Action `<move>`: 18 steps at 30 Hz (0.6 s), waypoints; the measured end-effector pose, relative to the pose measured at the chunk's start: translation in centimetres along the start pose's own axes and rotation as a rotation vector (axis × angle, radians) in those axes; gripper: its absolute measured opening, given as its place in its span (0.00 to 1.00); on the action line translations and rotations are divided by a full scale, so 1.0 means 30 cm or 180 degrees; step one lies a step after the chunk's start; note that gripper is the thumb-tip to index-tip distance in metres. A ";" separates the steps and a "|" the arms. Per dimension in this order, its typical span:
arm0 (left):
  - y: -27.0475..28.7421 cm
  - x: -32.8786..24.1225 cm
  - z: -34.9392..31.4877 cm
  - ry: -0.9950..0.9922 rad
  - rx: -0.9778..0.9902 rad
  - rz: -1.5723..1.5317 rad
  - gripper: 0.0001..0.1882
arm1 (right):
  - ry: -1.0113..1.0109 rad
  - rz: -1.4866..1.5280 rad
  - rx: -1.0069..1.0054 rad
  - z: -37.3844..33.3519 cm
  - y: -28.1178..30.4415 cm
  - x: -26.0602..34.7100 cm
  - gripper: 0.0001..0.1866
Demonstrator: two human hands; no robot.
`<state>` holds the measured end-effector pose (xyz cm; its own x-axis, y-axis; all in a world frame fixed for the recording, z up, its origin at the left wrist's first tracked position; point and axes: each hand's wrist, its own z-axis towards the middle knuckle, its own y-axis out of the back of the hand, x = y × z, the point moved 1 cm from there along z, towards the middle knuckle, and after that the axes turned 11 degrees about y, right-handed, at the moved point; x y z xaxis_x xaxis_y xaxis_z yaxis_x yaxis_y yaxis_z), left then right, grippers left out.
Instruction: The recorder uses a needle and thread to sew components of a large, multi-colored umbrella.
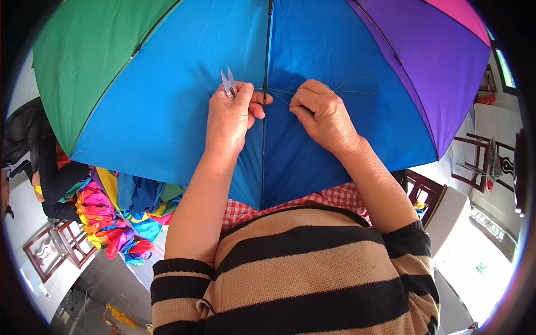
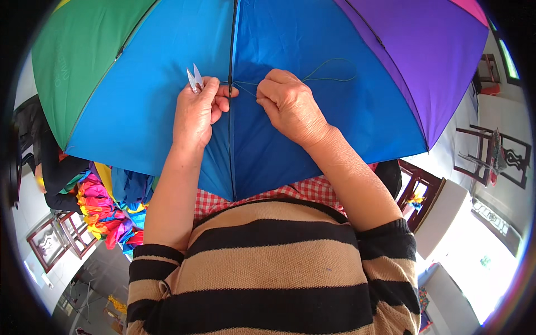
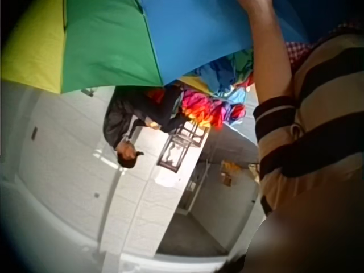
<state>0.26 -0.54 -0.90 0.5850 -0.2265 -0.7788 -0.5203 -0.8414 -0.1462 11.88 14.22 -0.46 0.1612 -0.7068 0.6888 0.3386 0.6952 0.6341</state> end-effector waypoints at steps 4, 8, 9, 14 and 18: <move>-0.015 -0.011 -0.010 0.0048 -0.0102 -0.0066 0.13 | -0.0032 -0.0007 0.0020 0.000 -0.003 -0.001 0.05; -0.008 0.003 -0.003 -0.0011 -0.0052 -0.0268 0.13 | -0.0010 -0.0049 0.0028 0.001 -0.003 -0.002 0.05; -0.006 0.005 -0.001 -0.0045 -0.0008 -0.0352 0.13 | -0.0018 -0.0045 0.0011 0.001 -0.002 -0.001 0.05; -0.005 0.003 -0.001 0.0005 -0.0034 -0.0285 0.12 | -0.0042 -0.0029 0.0024 0.002 0.000 0.003 0.05; -0.011 -0.003 -0.003 0.0024 -0.0066 -0.0218 0.12 | -0.0043 -0.0054 0.0017 0.001 0.002 0.004 0.05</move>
<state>0.44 -0.28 -0.72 0.6235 -0.1718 -0.7627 -0.4661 -0.8649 -0.1862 11.88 14.16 -0.32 0.1431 -0.7168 0.6824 0.3363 0.6837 0.6476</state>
